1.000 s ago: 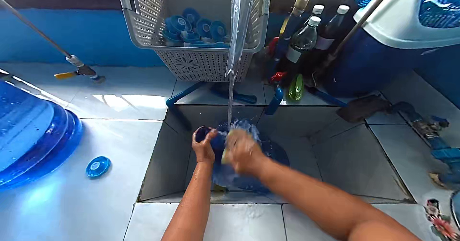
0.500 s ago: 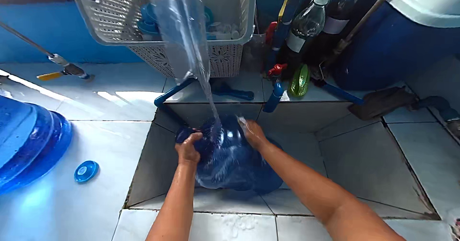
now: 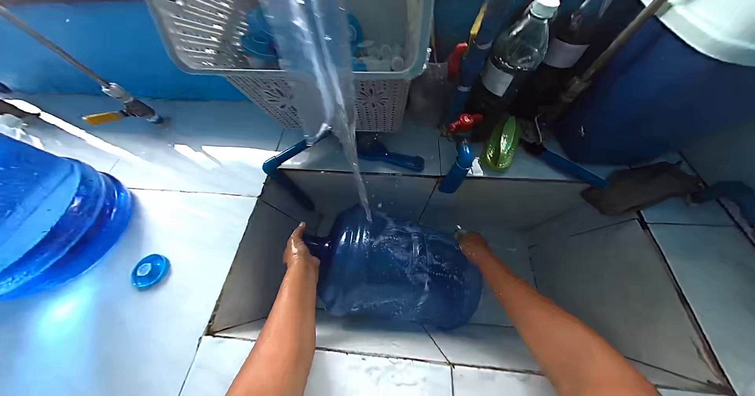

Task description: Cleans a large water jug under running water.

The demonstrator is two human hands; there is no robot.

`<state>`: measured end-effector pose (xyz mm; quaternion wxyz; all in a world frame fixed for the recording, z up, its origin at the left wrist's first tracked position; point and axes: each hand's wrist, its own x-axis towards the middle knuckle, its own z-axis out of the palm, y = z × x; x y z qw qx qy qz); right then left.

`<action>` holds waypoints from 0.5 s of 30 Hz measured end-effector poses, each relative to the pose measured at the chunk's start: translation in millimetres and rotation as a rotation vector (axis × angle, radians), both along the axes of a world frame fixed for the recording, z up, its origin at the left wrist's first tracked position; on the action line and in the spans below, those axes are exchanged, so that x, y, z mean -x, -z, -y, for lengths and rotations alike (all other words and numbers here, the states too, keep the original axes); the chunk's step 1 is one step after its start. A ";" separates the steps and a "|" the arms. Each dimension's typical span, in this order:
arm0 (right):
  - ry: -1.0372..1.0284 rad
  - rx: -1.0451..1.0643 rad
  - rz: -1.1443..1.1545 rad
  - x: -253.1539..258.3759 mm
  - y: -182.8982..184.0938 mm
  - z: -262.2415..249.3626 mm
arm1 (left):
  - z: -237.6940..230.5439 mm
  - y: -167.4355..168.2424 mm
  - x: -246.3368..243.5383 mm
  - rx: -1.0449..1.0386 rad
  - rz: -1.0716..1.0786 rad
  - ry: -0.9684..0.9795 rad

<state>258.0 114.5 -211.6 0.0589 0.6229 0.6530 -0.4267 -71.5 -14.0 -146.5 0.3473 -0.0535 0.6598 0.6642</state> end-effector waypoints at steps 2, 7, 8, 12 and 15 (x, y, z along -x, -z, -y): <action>0.057 -0.072 -0.097 12.2 -22.1 21.5 | -10.3 -10.6 -19.0 -0.064 -0.093 0.021; -0.422 -0.878 -0.603 100.3 -57.8 98.4 | -11.9 7.3 -36.4 -0.213 0.029 0.103; -0.653 -0.840 -0.512 117.0 -76.5 106.1 | -12.2 4.2 -41.9 -0.151 0.067 0.059; -0.577 -0.276 -0.196 156.4 -142.1 32.1 | 2.3 -3.5 -52.2 -0.434 -0.037 0.337; -0.142 -0.245 -0.361 98.1 -61.8 -20.6 | 3.2 11.6 -22.5 -0.423 -0.044 0.372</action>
